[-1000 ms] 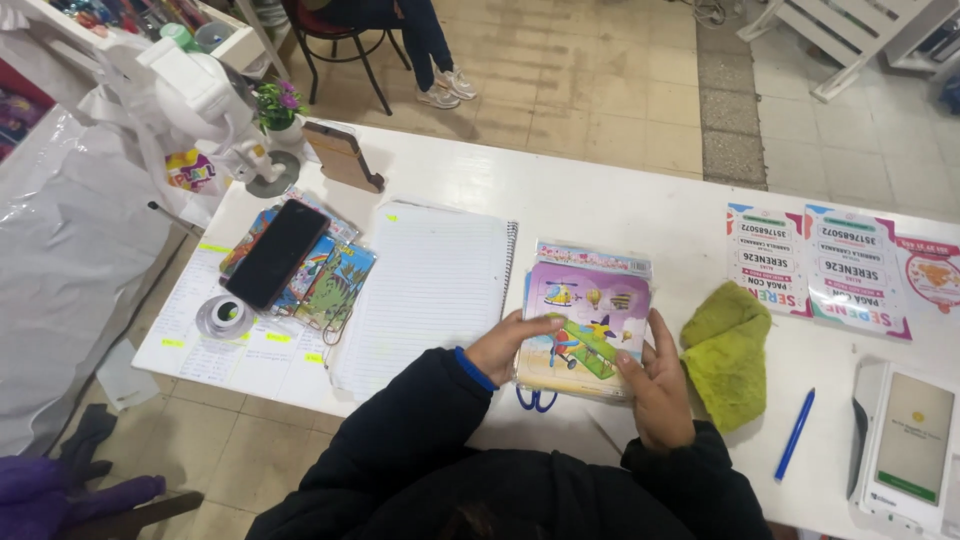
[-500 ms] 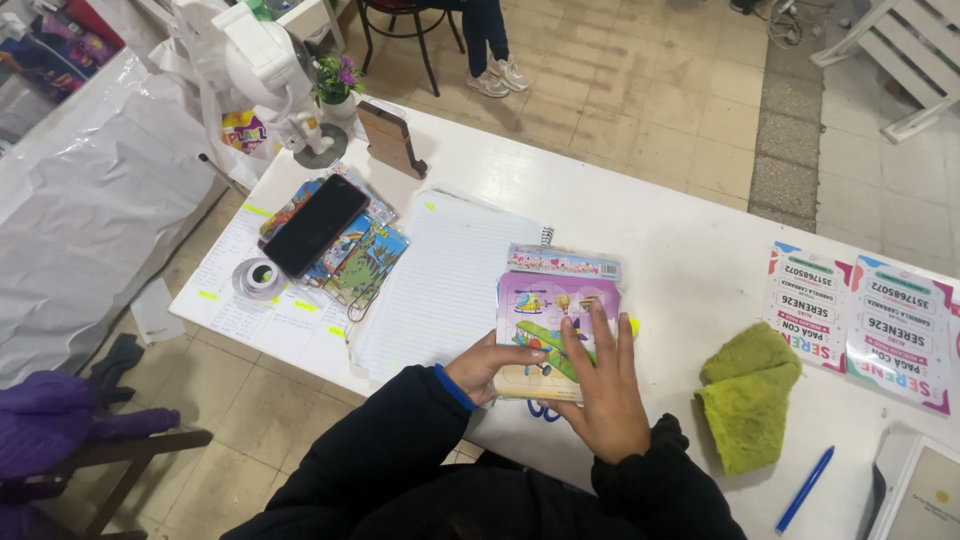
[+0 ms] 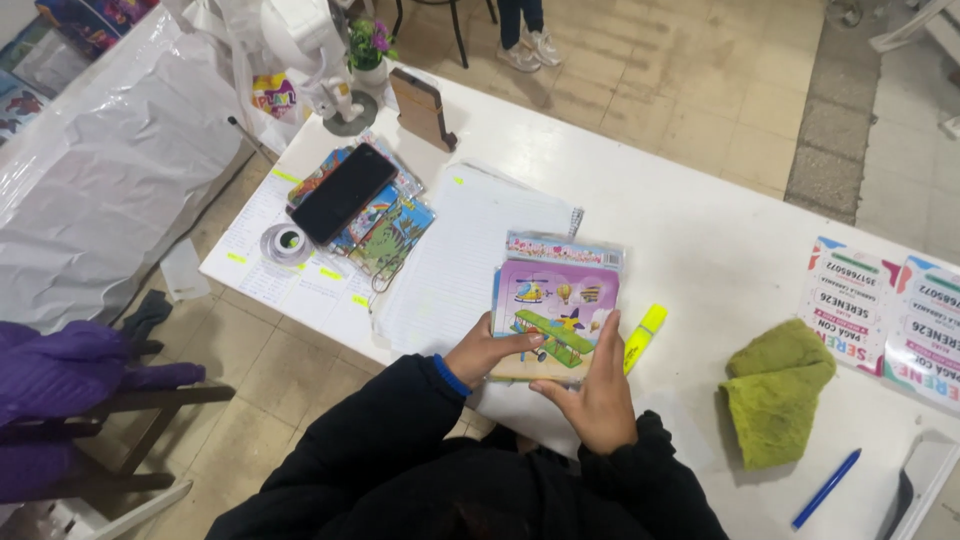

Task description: Cleaning and inspecting small packaged puzzles at a counter.

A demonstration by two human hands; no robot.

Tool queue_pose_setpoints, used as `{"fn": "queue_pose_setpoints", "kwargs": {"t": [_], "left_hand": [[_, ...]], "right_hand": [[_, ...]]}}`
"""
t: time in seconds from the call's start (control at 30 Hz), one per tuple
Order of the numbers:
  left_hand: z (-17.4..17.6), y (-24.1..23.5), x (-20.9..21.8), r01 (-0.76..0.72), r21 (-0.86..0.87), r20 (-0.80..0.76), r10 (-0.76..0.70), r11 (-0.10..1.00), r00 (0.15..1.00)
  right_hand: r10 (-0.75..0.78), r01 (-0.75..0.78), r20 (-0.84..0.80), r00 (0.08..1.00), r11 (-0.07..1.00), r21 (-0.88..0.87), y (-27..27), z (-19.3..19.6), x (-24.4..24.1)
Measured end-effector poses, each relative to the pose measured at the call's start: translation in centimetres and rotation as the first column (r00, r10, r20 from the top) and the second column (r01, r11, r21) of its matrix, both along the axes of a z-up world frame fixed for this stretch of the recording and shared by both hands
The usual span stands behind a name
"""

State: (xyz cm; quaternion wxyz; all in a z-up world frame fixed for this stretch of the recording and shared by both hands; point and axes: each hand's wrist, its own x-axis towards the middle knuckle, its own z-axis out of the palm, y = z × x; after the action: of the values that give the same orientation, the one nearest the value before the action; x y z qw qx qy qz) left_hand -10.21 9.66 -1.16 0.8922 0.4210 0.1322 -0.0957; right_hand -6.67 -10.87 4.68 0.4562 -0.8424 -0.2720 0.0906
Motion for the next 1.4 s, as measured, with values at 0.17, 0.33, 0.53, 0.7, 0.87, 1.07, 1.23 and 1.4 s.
{"fn": "queue_pose_setpoints", "kwargs": {"t": [0.17,0.33,0.53,0.7,0.87,1.07,1.23,1.4], "left_hand": [[2.9,2.4,-0.9,-0.018,0.398,0.218,-0.076,0.917,0.973],[7.0,6.2,-1.6,-0.075,0.611,0.289,-0.134,0.788,0.948],[2.3,10.4,-1.7,-0.007,0.761,0.184,-0.205,0.649,0.961],[0.4,11.8,-1.7,-0.002,0.547,0.199,-0.128,0.837,0.972],[-1.4,14.9,0.4,-0.222,0.5,0.267,0.095,0.837,0.959],[-2.4,16.5,1.3,-0.173,0.741,0.329,-0.126,0.648,0.936],[-1.6,16.5,1.4,-0.121,0.865,0.252,-0.213,0.486,0.944],[-1.3,17.6,0.0,-0.243,0.895,0.378,-0.343,0.375,0.86]], "right_hand": [[-0.025,0.026,-0.015,1.0,0.999,0.032,1.7,1.3,-0.1],[-0.002,0.024,-0.087,0.996,0.967,0.255,3.4,0.6,0.5],[0.014,-0.014,-0.099,0.995,1.0,-0.001,6.7,-2.9,0.8],[-0.032,0.031,-0.128,0.991,0.999,-0.007,8.4,-3.0,1.5],[-0.032,0.073,-0.298,0.954,0.989,0.128,10.6,-3.4,0.9],[-0.241,0.2,-0.276,0.93,0.965,-0.169,11.3,-2.6,-0.4],[-0.228,0.221,-0.095,0.969,0.972,-0.084,11.0,-2.1,-0.5],[-0.195,0.195,0.009,0.981,0.974,-0.113,12.4,-1.6,0.0]]}}
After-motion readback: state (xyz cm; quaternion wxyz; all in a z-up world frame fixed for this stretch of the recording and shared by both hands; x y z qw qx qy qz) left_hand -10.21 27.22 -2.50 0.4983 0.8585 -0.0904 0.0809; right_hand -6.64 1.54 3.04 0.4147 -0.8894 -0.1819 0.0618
